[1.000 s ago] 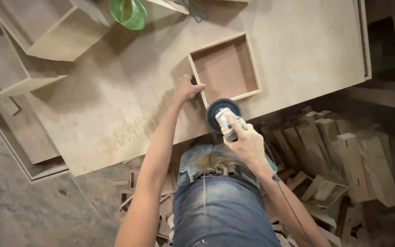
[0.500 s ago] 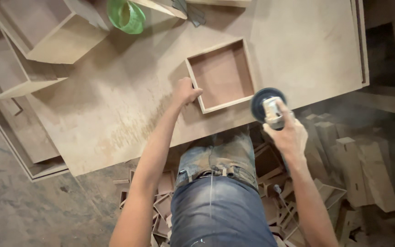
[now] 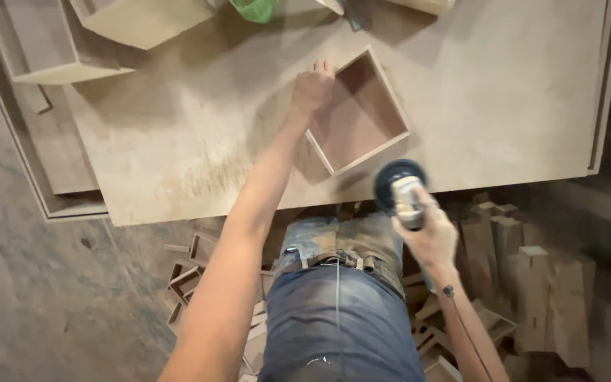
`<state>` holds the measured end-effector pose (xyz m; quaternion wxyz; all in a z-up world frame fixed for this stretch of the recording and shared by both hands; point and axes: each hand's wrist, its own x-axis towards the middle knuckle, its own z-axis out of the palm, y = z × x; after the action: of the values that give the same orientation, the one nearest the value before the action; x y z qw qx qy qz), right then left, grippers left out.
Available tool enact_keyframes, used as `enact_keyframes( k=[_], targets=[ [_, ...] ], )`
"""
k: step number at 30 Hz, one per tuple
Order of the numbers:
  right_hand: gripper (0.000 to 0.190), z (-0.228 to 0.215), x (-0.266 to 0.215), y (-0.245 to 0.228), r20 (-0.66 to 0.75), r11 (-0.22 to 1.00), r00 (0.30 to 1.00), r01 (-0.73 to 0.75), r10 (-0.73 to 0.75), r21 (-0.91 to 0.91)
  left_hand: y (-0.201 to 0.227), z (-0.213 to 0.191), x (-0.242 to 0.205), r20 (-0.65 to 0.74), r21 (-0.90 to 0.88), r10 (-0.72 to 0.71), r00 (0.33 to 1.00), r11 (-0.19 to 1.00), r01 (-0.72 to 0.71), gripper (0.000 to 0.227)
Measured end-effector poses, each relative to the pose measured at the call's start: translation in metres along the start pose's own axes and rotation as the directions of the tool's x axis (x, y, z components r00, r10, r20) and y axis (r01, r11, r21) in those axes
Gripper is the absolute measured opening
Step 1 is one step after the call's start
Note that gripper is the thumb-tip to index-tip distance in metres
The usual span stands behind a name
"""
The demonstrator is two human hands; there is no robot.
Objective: The person uses an orbital sander to smooth the surfaces and edges of small wooden boxes and rectangular pieces on a workbench. The person repeatedly picks up each item, sands it, and places it aside, continuing the process across multiple units.
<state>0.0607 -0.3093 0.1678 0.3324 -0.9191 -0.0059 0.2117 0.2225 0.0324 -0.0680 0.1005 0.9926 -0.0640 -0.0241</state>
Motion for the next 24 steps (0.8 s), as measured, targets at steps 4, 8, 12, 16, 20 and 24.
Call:
enact_keyframes(
  k=[4, 8, 12, 16, 20, 24],
  targets=[
    [0.075, 0.04, -0.007, -0.026, 0.108, 0.979, 0.981, 0.173, -0.162, -0.103, 0.002, 0.0, -0.004, -0.038, -0.035, 0.027, 0.999, 0.999, -0.028, 0.02],
    [0.077, 0.061, 0.002, -0.046, 0.164, 0.935, 0.936, 0.333, -0.312, -0.121, 0.0, -0.014, -0.002, 0.047, -0.106, -0.019, 0.999, 0.994, 0.024, 0.022],
    [0.078, 0.058, 0.013, -0.051, 0.23, 0.912, 0.91, 0.383, -0.345, -0.147, 0.004, -0.02, 0.002, 0.044, -0.113, -0.012, 0.999, 0.993, 0.017, 0.023],
    [0.079, 0.047, 0.023, -0.044, 0.225, 0.926, 0.926, 0.342, -0.303, -0.161, 0.001, -0.02, -0.002, -0.015, -0.142, 0.011, 1.0, 0.99, -0.013, 0.02],
    [0.077, 0.03, 0.045, -0.025, 0.249, 0.929, 0.966, 0.156, -0.073, -0.337, 0.001, -0.02, 0.001, -0.023, -0.141, 0.031, 0.999, 0.989, -0.034, 0.023],
    [0.086, 0.006, 0.064, -0.002, 0.131, 0.937, 0.991, 0.074, -0.031, -0.342, 0.006, -0.028, -0.002, 0.017, -0.194, -0.003, 1.0, 0.981, 0.006, 0.024]
  ],
)
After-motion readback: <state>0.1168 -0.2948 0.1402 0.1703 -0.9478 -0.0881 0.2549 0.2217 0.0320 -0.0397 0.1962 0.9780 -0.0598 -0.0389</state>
